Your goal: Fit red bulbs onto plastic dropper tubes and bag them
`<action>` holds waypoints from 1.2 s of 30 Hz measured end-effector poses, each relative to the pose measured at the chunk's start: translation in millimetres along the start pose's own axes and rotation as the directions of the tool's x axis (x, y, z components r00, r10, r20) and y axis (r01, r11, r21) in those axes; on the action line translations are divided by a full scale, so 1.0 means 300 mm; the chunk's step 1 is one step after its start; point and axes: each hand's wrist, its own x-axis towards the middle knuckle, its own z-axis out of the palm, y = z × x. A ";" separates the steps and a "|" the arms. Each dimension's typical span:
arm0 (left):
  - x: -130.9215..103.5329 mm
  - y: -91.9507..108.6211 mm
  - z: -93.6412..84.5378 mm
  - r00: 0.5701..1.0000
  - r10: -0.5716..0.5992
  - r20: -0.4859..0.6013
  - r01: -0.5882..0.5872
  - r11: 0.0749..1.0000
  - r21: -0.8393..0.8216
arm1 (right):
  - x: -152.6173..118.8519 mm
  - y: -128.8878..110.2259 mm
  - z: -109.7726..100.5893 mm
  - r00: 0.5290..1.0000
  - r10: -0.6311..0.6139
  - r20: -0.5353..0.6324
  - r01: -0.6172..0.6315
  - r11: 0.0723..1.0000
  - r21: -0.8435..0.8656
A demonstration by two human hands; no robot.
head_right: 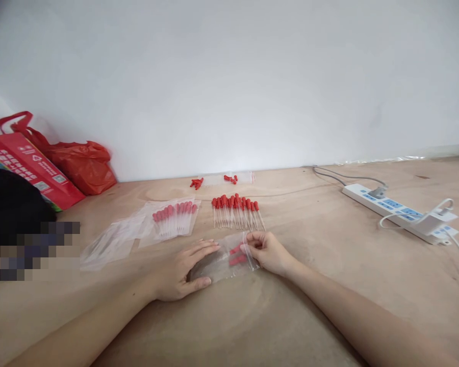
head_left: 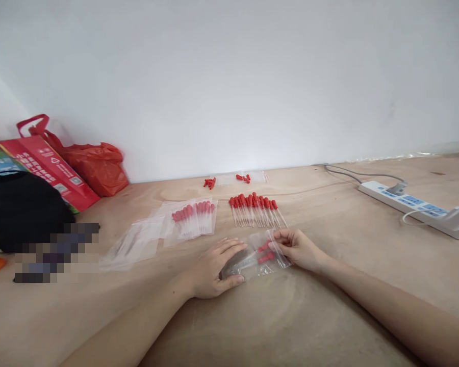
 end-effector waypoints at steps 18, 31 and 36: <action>-0.003 -0.010 0.002 0.999 0.032 -0.019 -0.032 0.999 -0.013 | 0.248 -0.015 -0.219 0.806 -0.151 -0.572 -0.099 0.919 -0.381; -0.006 -0.020 0.009 1.000 0.023 0.008 -0.023 1.000 0.007 | 0.305 -0.022 -0.240 0.786 0.021 -0.618 -0.141 0.979 -0.146; -0.002 -0.019 0.009 1.000 0.027 0.008 -0.027 0.999 0.027 | 0.125 -0.003 -0.257 0.741 0.022 -0.671 0.053 0.994 0.092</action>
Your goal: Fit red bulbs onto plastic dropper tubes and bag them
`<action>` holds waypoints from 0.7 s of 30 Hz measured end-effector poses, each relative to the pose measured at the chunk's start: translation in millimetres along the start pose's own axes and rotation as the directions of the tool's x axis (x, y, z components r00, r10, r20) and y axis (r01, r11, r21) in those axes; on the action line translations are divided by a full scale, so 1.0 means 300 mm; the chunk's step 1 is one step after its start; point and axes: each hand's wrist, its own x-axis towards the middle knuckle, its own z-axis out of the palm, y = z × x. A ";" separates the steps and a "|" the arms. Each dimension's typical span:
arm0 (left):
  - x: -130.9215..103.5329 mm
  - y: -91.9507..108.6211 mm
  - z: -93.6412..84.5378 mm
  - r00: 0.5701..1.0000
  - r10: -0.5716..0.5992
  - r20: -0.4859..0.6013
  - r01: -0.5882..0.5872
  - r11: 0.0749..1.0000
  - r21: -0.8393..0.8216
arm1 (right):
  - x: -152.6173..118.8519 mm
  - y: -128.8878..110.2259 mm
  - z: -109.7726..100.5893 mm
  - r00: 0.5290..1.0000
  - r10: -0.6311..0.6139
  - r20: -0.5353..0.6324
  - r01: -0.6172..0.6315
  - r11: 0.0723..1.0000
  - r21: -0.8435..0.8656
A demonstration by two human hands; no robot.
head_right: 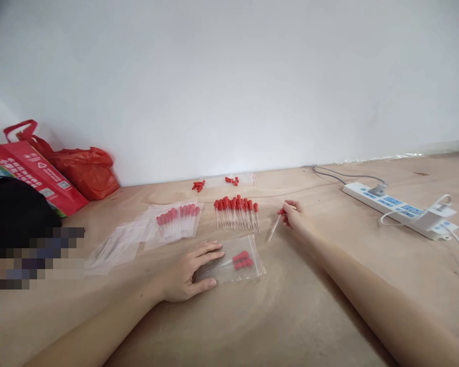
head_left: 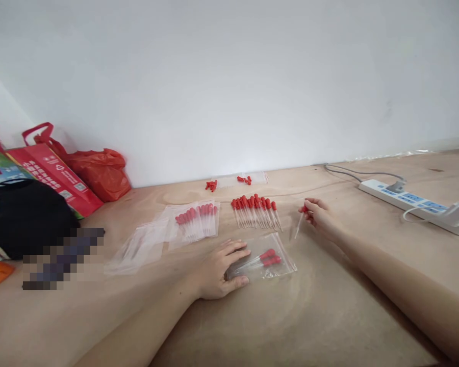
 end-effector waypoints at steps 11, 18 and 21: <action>0.001 0.009 -0.009 1.000 -0.027 0.006 0.027 1.000 -0.007 | -0.161 0.039 0.023 0.999 0.033 -0.010 -0.028 0.939 0.342; 0.001 0.012 -0.012 1.000 -0.025 0.010 0.025 1.000 -0.003 | -0.199 0.043 0.063 0.999 0.012 0.051 -0.031 0.926 0.377; 0.001 0.013 -0.010 1.000 -0.020 0.001 0.020 1.000 0.009 | -0.205 0.035 0.064 0.999 0.005 0.037 -0.019 0.918 0.397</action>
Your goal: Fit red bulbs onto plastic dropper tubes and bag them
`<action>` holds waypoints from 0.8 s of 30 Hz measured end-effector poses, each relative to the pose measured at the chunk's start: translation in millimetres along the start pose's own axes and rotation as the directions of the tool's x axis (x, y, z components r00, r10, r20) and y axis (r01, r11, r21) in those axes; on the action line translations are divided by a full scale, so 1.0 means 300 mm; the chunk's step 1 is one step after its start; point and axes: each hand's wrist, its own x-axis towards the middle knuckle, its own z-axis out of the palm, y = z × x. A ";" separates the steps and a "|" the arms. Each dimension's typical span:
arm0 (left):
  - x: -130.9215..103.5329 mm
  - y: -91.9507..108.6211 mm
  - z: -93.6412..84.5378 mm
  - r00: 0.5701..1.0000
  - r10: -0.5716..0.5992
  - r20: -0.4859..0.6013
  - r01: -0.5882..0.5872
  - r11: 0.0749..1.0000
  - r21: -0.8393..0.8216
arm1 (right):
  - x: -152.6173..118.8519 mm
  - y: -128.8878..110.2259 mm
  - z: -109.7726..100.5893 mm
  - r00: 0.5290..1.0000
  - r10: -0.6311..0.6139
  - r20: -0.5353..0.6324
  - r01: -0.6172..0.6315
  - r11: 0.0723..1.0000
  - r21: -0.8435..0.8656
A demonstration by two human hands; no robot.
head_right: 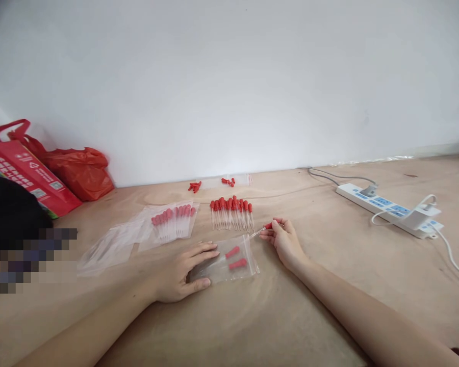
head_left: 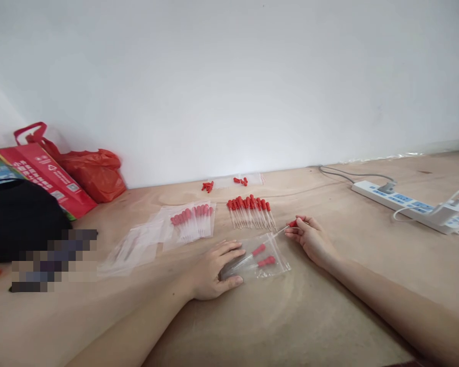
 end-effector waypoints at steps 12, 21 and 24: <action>0.002 -0.007 0.006 1.000 0.018 -0.014 -0.018 1.000 -0.018 | -0.055 -0.007 0.028 0.964 0.187 0.187 -0.179 0.982 -0.055; -0.001 -0.006 0.003 1.000 0.004 0.002 -0.004 1.000 -0.031 | -0.058 -0.019 0.011 0.827 0.290 0.482 -0.075 0.906 -0.417; 0.000 -0.005 0.003 1.000 0.004 -0.005 -0.004 0.999 -0.034 | -0.060 -0.007 0.028 0.796 0.271 0.541 0.004 0.891 -0.453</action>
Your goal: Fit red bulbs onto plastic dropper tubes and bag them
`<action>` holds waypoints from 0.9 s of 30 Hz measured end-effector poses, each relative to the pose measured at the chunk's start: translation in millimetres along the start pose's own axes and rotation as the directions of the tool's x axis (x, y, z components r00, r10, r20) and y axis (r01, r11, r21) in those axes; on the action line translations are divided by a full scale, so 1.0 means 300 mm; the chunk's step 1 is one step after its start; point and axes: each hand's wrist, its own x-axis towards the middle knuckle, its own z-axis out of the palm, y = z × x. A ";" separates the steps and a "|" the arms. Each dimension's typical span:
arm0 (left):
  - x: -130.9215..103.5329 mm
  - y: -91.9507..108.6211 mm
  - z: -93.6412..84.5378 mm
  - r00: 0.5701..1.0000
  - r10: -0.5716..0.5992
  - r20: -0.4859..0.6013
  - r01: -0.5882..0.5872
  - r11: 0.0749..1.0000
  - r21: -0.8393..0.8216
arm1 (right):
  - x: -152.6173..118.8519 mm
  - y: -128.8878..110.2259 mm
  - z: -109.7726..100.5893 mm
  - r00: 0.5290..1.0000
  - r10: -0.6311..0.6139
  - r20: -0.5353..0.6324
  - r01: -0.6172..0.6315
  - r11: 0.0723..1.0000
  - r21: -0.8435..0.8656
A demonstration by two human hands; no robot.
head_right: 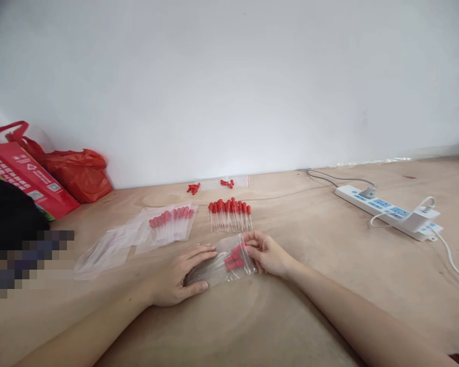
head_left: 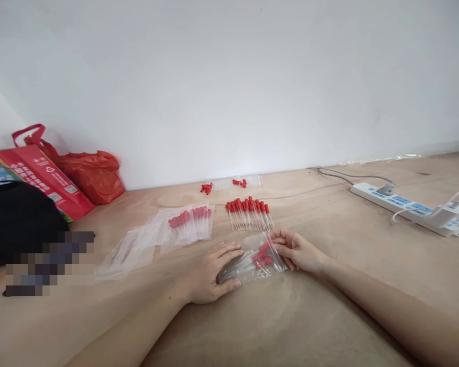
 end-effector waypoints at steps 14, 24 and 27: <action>-0.001 0.002 -0.003 1.000 0.005 -0.007 -0.005 1.000 -0.021 | 0.117 -0.007 -0.101 0.926 -0.071 -0.371 -0.041 0.958 -0.285; -0.005 -0.009 0.005 1.000 -0.012 0.002 0.012 1.000 -0.008 | 0.417 0.007 -0.192 0.888 -0.202 -0.414 -0.023 0.878 -0.478; -0.004 -0.015 0.005 1.000 -0.012 0.013 0.012 1.000 0.003 | 0.433 0.012 -0.190 0.883 -0.174 -0.435 -0.036 0.901 -0.433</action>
